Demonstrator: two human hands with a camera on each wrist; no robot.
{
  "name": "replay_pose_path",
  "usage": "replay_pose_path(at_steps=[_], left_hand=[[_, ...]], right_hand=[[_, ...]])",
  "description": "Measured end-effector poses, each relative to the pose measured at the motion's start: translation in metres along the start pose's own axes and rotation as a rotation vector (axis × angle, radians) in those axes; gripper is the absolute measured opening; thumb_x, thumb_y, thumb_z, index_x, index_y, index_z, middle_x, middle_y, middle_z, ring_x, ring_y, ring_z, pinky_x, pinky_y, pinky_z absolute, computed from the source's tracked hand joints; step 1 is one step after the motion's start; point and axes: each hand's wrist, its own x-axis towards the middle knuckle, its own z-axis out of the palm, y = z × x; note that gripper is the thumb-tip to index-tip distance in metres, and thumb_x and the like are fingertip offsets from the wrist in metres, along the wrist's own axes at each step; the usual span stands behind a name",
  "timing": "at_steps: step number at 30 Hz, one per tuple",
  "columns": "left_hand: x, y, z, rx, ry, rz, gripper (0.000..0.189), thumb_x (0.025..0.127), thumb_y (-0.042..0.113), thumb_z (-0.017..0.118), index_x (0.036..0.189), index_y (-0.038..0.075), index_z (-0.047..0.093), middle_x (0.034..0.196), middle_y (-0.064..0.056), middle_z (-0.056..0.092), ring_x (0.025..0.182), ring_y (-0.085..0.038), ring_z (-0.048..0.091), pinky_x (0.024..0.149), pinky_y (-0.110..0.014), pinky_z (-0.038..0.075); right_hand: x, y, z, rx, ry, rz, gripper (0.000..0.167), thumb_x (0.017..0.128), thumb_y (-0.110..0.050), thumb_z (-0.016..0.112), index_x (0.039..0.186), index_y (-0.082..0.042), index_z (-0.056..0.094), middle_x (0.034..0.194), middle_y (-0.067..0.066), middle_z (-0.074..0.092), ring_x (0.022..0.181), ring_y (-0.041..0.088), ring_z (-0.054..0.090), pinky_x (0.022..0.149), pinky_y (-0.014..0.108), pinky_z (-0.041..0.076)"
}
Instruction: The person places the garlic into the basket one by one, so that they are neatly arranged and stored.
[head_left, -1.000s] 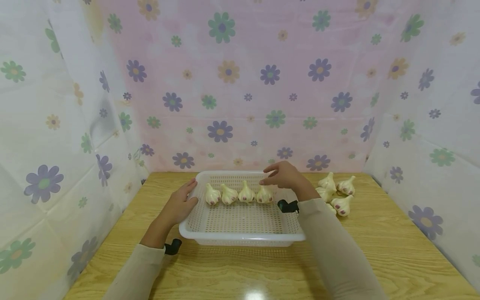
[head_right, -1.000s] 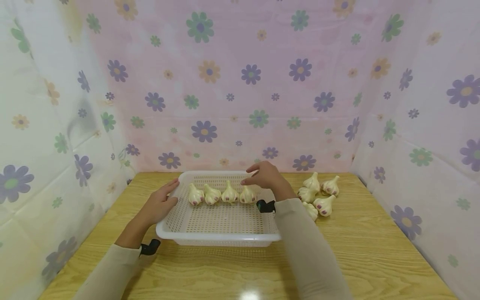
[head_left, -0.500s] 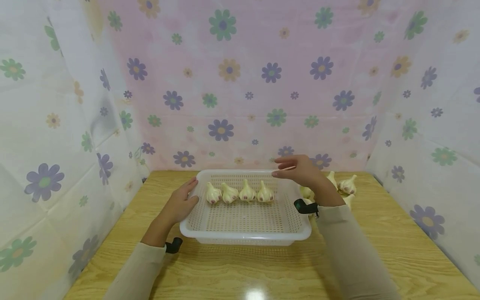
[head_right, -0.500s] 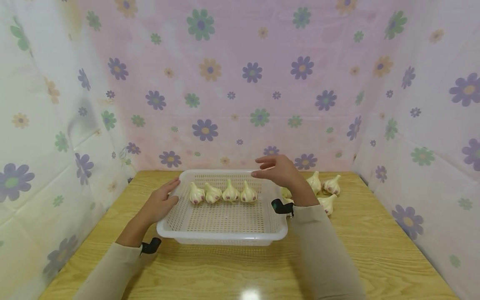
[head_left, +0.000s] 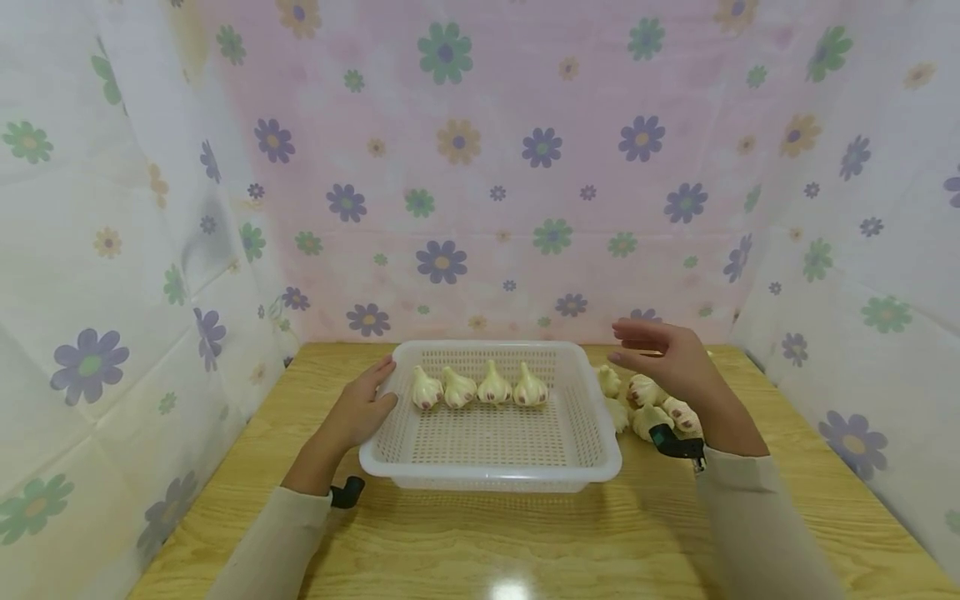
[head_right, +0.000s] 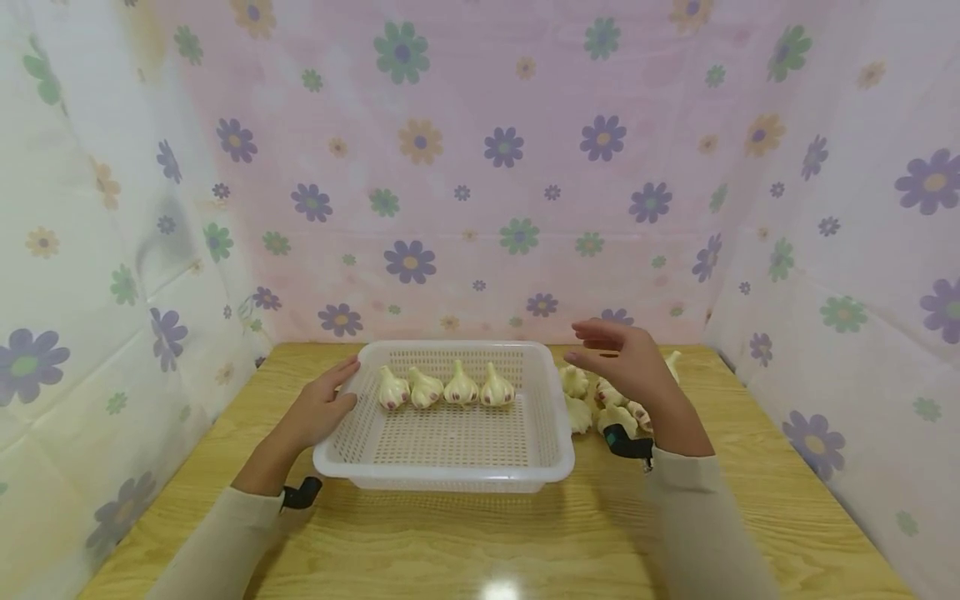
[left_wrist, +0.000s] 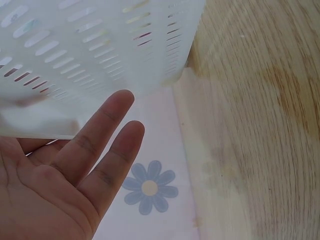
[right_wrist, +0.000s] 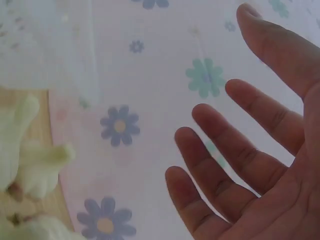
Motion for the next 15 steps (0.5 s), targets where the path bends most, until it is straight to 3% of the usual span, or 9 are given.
replay_pose_path(at_steps=[4, 8, 10, 15], left_hand=[[0.000, 0.001, 0.000, -0.004, -0.001, -0.002, 0.068, 0.096, 0.017, 0.050, 0.159, -0.001, 0.034, 0.171, -0.009, 0.025, 0.156, -0.038, 0.025, 0.122, -0.056, 0.030], [-0.001, 0.002, -0.001, 0.002, -0.001, -0.003, 0.068, 0.096, 0.018, 0.050, 0.159, -0.002, 0.034, 0.171, -0.009, 0.025, 0.157, -0.038, 0.025, 0.123, -0.056, 0.029], [-0.001, 0.003, -0.001, 0.007, -0.001, -0.010, 0.068, 0.097, 0.018, 0.050, 0.159, -0.001, 0.034, 0.171, -0.008, 0.025, 0.157, -0.038, 0.025, 0.124, -0.056, 0.028], [-0.001, 0.003, 0.000, 0.011, -0.006, -0.015, 0.067, 0.097, 0.018, 0.051, 0.160, -0.001, 0.034, 0.172, -0.008, 0.024, 0.157, -0.038, 0.024, 0.124, -0.056, 0.028]], right_hand=[[-0.014, 0.012, -0.014, -0.024, 0.058, 0.011, 0.055, 0.095, -0.041, 0.074, 0.145, -0.020, 0.062, 0.143, 0.012, 0.063, 0.125, 0.027, 0.064, 0.085, 0.014, 0.056], [-0.027, 0.028, -0.030, -0.053, 0.103, 0.079, 0.057, 0.095, -0.044, 0.072, 0.146, -0.019, 0.060, 0.145, 0.016, 0.061, 0.113, 0.004, 0.064, 0.078, 0.016, 0.057], [-0.033, 0.037, -0.038, -0.073, 0.124, 0.121, 0.059, 0.095, -0.046, 0.071, 0.147, -0.020, 0.059, 0.146, 0.016, 0.059, 0.111, 0.000, 0.061, 0.076, 0.017, 0.057], [-0.043, 0.066, -0.052, -0.090, 0.194, 0.227, 0.064, 0.094, -0.055, 0.068, 0.149, -0.024, 0.056, 0.147, 0.011, 0.057, 0.123, 0.012, 0.056, 0.077, 0.013, 0.050]])
